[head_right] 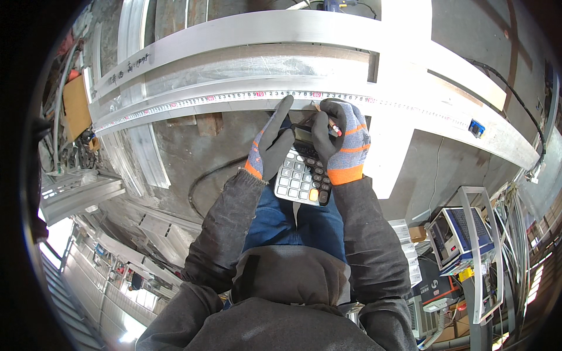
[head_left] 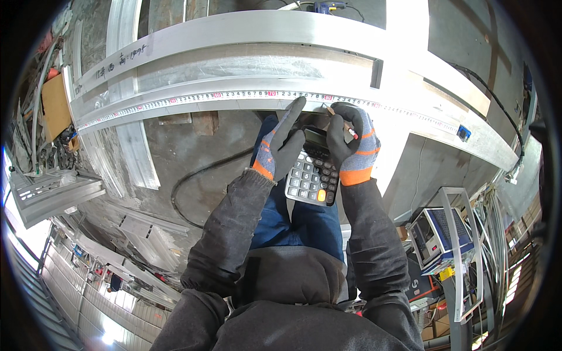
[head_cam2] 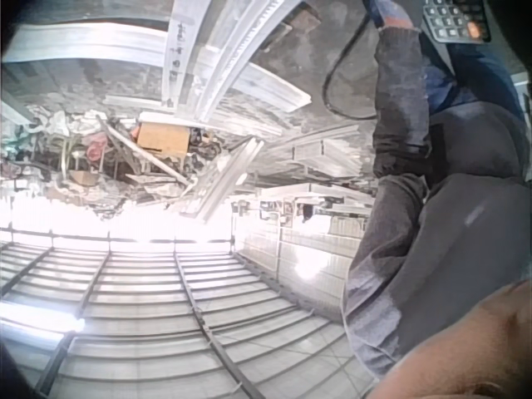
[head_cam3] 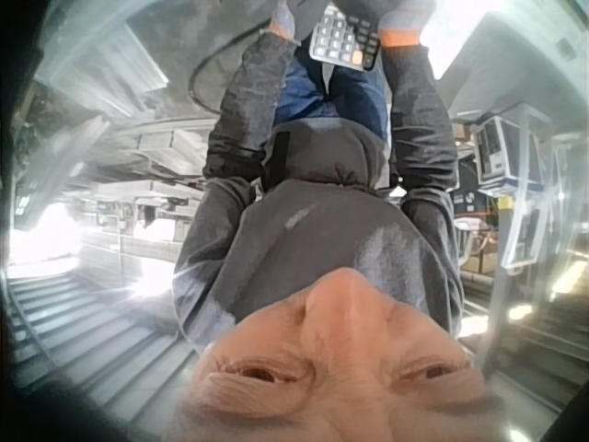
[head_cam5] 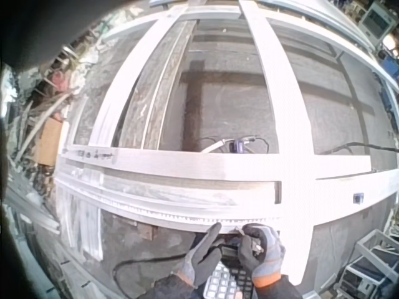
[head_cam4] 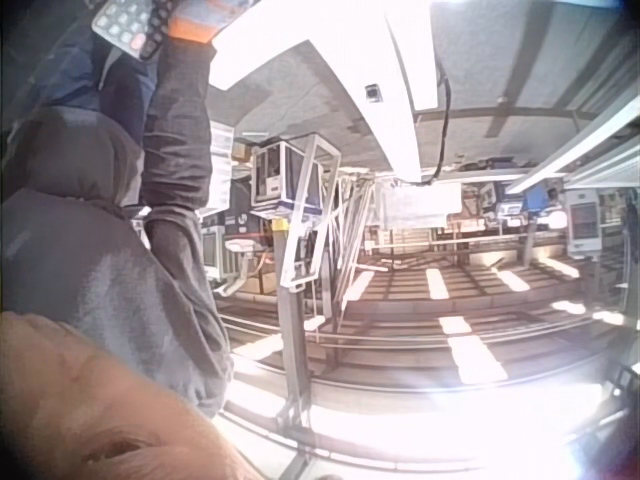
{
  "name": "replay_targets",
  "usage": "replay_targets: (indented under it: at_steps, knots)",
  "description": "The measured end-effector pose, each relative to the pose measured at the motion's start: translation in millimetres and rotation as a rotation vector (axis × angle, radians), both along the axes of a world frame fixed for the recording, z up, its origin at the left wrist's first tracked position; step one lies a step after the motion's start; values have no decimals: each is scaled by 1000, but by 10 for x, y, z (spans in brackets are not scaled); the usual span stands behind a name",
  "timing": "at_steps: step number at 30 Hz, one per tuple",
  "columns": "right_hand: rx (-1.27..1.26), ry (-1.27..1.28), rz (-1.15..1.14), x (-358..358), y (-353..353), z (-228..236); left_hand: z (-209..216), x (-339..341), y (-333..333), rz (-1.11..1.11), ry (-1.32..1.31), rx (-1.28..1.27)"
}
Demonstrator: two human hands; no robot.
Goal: The person measures a long metal profile with a tape measure, records values on a calculator, and marks the profile with a pencil. The person repeats this process for multiple sections of the profile.
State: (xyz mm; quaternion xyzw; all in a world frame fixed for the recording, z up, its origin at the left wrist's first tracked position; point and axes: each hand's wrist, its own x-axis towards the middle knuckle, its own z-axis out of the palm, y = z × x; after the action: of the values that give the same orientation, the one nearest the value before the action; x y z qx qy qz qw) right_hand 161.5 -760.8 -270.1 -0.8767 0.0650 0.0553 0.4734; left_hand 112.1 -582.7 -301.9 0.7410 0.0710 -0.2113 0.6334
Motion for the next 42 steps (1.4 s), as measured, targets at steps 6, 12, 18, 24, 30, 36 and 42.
replay_targets:
  at_steps: [6, 12, 18, 24, 30, 36, 42]
  knots:
    - [-122, 3, 138, 39, -98, 180, -16, 11, -11, 17, 20, -2]
    - [63, 88, -186, -475, -363, 278, 19, 18, -16, 0, 16, 47]
    - [213, 649, -367, -1130, -590, 363, 10, -4, -41, 43, 44, 6]
    - [777, 745, -496, -1408, -495, 469, -16, -42, -100, 122, 119, -51]
    - [792, 744, -434, -1319, -481, 503, -30, -90, -107, 133, 195, -5]
    - [620, 710, -284, -1272, -593, 553, -22, -60, -195, 168, 80, 40]
    - [484, 625, -322, -1211, -871, 468, 0, -77, -227, 187, 54, 85]
